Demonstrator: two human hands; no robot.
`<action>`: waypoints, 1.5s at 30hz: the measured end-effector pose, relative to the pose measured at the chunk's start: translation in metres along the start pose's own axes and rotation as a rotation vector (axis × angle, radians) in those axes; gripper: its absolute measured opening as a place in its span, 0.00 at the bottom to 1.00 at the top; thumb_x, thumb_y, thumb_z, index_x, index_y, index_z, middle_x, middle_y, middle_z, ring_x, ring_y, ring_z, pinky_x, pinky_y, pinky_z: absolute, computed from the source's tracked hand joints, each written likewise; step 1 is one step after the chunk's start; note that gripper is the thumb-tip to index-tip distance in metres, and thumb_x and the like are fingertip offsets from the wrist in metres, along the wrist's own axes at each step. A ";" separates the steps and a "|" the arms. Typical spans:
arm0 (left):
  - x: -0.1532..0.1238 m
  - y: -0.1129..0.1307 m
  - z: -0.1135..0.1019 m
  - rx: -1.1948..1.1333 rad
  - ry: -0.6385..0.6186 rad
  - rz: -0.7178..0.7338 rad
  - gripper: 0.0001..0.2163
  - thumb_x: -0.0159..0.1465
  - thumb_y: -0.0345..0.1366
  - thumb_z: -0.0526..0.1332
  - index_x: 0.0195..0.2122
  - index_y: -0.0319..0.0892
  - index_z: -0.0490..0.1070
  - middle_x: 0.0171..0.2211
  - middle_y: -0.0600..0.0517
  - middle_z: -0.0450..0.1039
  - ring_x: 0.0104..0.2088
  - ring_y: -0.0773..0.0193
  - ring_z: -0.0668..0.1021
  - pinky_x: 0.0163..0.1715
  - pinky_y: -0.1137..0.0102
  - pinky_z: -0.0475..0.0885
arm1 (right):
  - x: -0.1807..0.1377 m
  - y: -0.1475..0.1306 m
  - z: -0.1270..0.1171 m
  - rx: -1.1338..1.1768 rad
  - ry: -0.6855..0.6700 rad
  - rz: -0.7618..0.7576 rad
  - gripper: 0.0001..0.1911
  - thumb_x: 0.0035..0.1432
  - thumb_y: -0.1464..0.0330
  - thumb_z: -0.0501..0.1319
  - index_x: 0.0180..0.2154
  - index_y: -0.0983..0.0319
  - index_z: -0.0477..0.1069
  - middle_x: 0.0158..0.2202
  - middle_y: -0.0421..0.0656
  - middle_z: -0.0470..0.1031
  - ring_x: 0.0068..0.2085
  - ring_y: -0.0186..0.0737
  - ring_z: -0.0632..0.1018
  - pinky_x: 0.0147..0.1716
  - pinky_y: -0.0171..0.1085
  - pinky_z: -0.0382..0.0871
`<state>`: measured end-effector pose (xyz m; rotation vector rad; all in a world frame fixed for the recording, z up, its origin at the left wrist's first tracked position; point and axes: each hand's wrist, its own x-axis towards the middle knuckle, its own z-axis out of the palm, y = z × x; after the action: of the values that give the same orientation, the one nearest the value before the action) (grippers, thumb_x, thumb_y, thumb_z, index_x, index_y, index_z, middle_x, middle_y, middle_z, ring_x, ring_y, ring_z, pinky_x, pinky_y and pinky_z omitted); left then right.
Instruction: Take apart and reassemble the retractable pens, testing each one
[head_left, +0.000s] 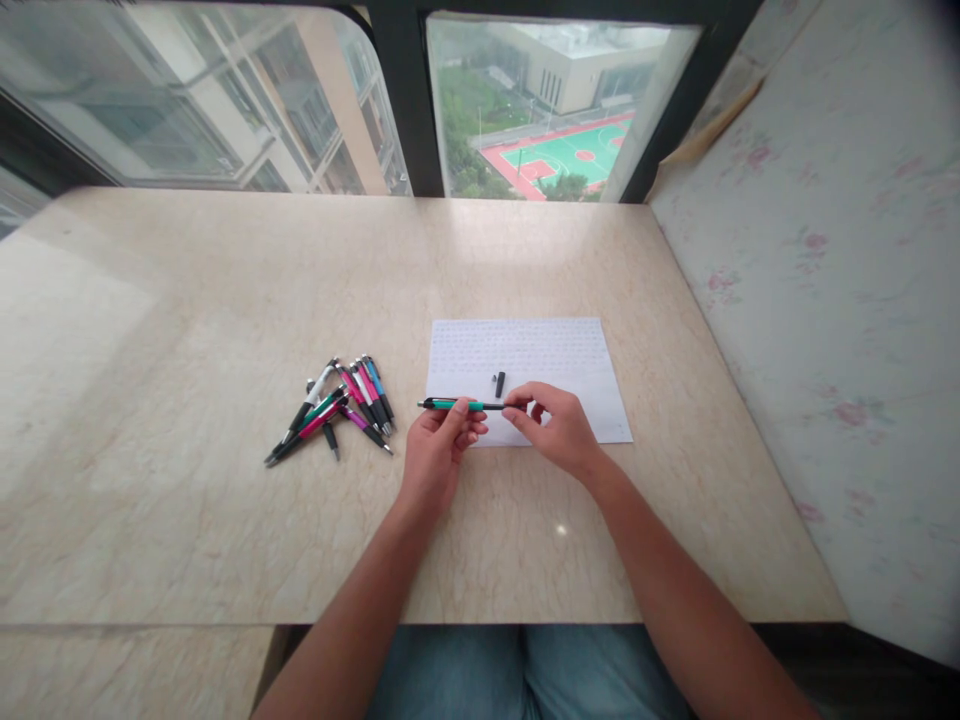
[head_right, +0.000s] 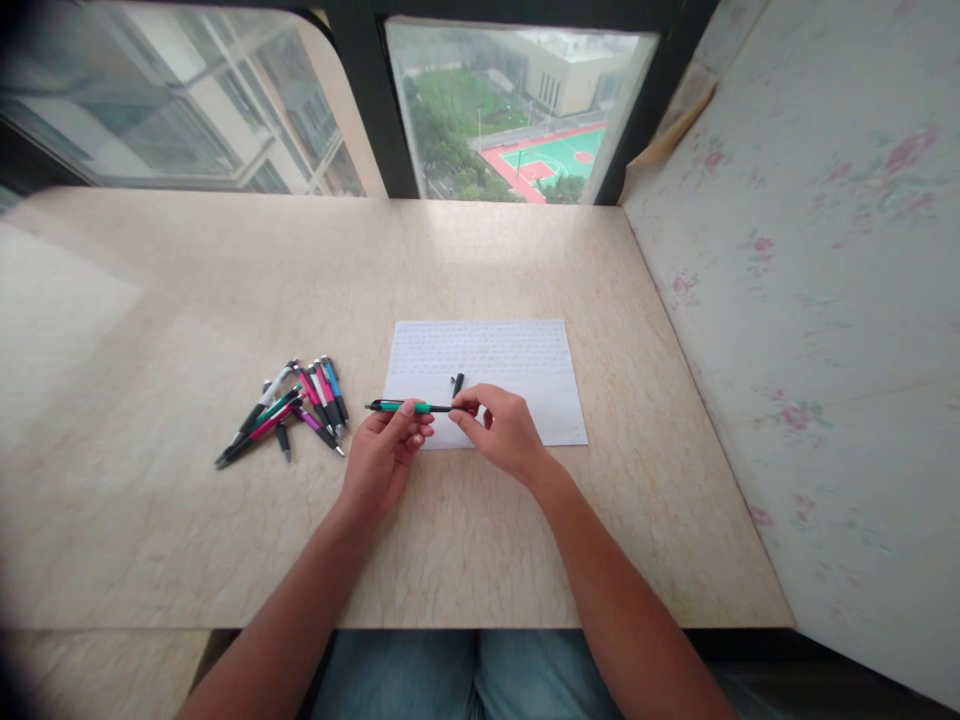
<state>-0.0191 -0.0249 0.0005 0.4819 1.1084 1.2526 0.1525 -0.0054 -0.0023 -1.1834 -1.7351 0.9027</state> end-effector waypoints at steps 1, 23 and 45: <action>0.000 0.000 0.000 -0.001 -0.003 0.000 0.12 0.54 0.40 0.71 0.33 0.35 0.77 0.28 0.48 0.78 0.25 0.70 0.77 0.25 0.77 0.67 | 0.000 -0.001 0.000 0.018 0.010 -0.004 0.08 0.59 0.63 0.62 0.35 0.60 0.73 0.32 0.42 0.77 0.33 0.36 0.75 0.27 0.33 0.66; 0.000 0.001 -0.001 -0.013 -0.010 -0.014 0.13 0.54 0.40 0.71 0.34 0.36 0.77 0.27 0.49 0.77 0.26 0.70 0.77 0.25 0.78 0.68 | -0.002 -0.001 0.002 -0.029 -0.013 -0.030 0.07 0.61 0.63 0.61 0.37 0.60 0.74 0.33 0.43 0.78 0.31 0.35 0.75 0.28 0.34 0.69; 0.005 0.002 -0.005 -0.126 -0.004 -0.044 0.11 0.54 0.39 0.72 0.33 0.35 0.78 0.28 0.49 0.77 0.25 0.73 0.77 0.23 0.82 0.69 | -0.002 -0.009 -0.002 -0.012 0.187 -0.150 0.05 0.61 0.71 0.60 0.35 0.58 0.75 0.39 0.45 0.81 0.41 0.40 0.79 0.29 0.37 0.73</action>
<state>-0.0251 -0.0212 -0.0016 0.3636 1.0247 1.2739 0.1509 -0.0095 0.0062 -1.0921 -1.6547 0.6714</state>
